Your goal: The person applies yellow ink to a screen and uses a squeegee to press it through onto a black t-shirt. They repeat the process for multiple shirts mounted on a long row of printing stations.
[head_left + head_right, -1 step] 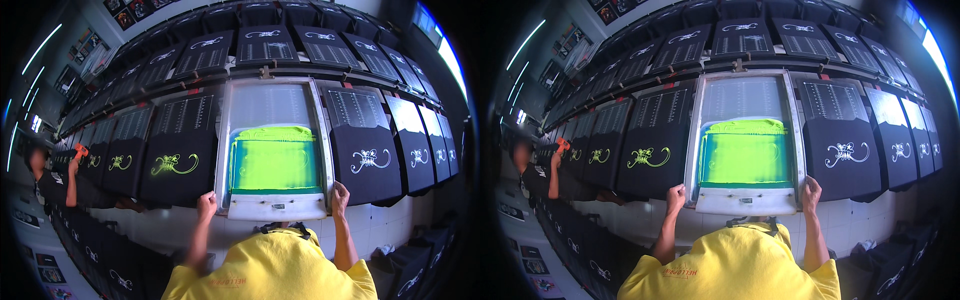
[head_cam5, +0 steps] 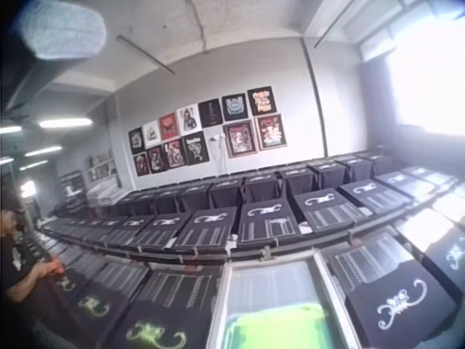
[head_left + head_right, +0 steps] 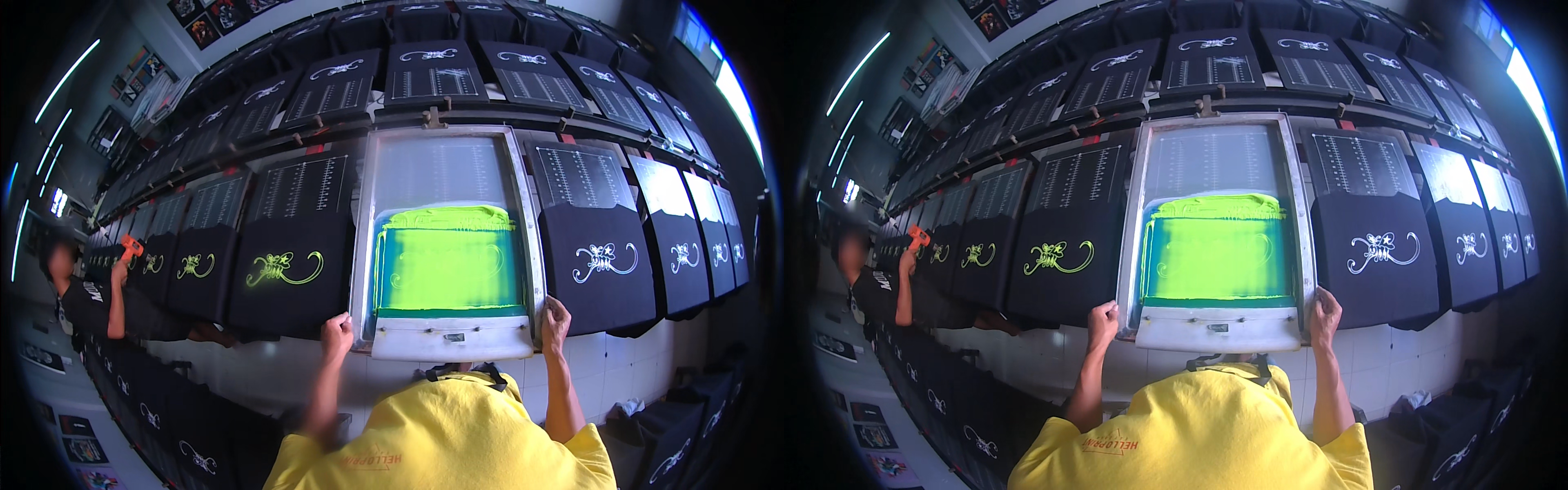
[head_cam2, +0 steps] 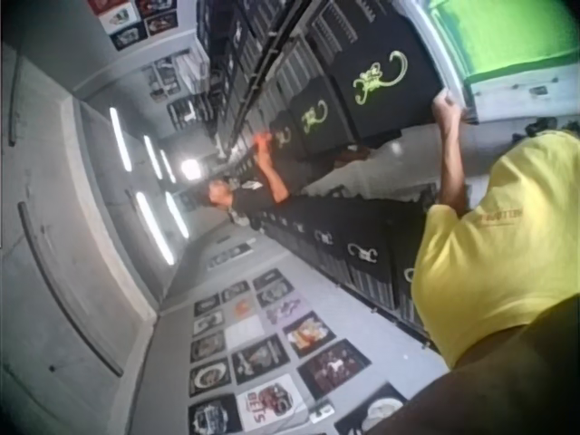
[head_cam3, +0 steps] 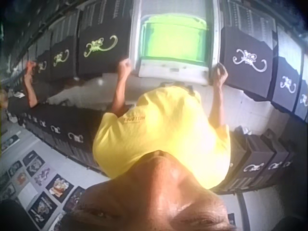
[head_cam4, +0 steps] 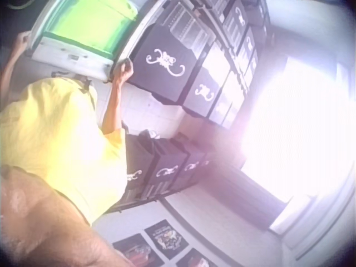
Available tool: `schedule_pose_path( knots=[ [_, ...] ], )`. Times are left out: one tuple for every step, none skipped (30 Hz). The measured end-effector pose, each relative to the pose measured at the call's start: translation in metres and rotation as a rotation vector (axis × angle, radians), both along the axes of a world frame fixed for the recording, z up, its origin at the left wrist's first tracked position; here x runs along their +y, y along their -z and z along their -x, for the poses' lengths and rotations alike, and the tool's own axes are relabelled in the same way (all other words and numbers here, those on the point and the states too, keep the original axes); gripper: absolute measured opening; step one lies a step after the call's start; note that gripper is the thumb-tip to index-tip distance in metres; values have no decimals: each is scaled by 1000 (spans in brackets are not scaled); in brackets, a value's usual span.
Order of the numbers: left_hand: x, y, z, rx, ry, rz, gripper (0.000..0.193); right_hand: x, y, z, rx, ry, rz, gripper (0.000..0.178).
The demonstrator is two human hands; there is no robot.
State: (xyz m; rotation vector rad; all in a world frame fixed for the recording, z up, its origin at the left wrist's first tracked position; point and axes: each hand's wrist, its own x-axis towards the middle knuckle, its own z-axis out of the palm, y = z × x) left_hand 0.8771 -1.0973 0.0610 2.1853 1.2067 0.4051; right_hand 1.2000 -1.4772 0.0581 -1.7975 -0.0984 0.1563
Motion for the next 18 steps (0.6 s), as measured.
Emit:
schedule_pose_path(
  knots=[
    [0,0,1,-5,0,1,24,-1,1,0,12,-5,-5,27],
    [0,0,0,-12,1,1,23,-2,2,-2,23,-9,-10,29],
    [0,1,0,-14,-1,-4,23,-3,4,-2,21,-2,7,28],
    [0,3,1,-17,-3,-9,23,-3,7,-1,20,4,25,28],
    [0,2,0,-19,-6,-14,23,-2,7,0,18,10,42,28],
    [0,0,-1,-9,-14,10,23,-2,7,-1,10,5,34,27],
    [1,-2,-2,1,-22,34,23,-1,7,-2,1,1,27,27],
    [-1,-5,-3,12,-29,60,24,-1,5,-1,-7,-3,22,27],
    [-1,-7,-3,25,-20,56,24,-1,3,-2,-8,-10,44,26],
    [0,-9,-3,38,-11,52,24,0,2,-3,-9,-17,67,26],
    [1,-12,-3,49,-2,47,25,0,1,-3,-13,-23,89,26],
    [1,-11,-4,53,-13,28,25,-3,10,-7,-145,-44,70,24],
    [0,-11,-6,57,-23,10,26,-14,17,-7,-190,-45,153,24],
    [-2,-8,-3,67,-45,-9,26,-12,14,-6,-230,-57,236,24],
    [-8,-12,-1,65,-39,-69,26,-9,5,-4,-267,-68,320,24],
    [-16,-22,4,67,-44,-132,26,4,-31,10,-262,-133,370,28],
    [-24,-36,5,63,-33,-191,27,4,-49,22,-367,-205,449,31],
    [-33,-55,6,62,64,-190,30,3,-61,31,-472,-280,528,33]
  ],
)
